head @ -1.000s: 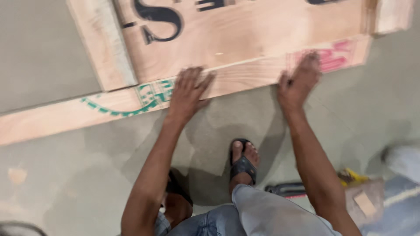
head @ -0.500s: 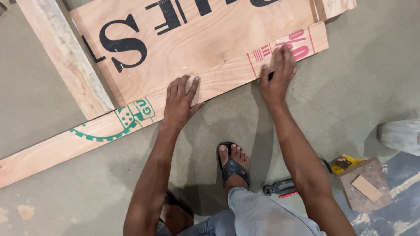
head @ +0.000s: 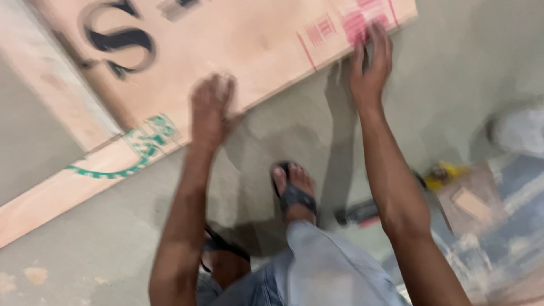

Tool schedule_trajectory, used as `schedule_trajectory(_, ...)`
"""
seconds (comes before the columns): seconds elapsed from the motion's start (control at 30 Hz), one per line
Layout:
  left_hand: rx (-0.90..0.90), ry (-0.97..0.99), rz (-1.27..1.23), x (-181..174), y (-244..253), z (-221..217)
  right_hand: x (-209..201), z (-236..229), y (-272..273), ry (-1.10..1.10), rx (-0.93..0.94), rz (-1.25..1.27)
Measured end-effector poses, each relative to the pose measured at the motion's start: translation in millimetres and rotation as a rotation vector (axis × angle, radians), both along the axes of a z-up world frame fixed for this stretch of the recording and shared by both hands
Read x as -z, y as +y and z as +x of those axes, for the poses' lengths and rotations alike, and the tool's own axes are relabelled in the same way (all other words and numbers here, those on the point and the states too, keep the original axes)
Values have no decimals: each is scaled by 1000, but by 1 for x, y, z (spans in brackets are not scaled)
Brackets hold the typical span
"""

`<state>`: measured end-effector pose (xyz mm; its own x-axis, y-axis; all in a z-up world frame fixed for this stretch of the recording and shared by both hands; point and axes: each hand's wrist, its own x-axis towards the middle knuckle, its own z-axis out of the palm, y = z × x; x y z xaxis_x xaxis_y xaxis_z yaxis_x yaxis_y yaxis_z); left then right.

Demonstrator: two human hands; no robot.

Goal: The person measures and cuts a wooden plank using a circular saw, then aligns and hammers nails to attach it to a larger wooden board. The person uses a square, pencil, hammer, and nails to complete the assembly.

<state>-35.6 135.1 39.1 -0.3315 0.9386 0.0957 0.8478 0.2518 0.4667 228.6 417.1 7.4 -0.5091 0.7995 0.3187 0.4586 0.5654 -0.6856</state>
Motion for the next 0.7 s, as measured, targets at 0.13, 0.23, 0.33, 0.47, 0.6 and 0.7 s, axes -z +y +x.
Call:
schedule_trajectory(0.13,50,8,-7,8,-4,4,-19,68,17,328,67,-405)
schedule_trajectory(0.23,70,-11,-22,7,-7,4,-45,126,5,43,138,-457)
schedule_trajectory(0.33,52,-24,-31,4,-6,11,-75,184,-37,-176,197,-599)
schedule_trajectory(0.47,56,-34,-92,2,-9,12,-102,248,-138,-845,181,-533)
schedule_trajectory(0.6,56,-30,-56,19,-18,7,-85,303,-238,-942,396,-970)
schedule_trajectory(0.7,23,-58,-37,43,-20,1,-67,333,-283,-876,474,-939)
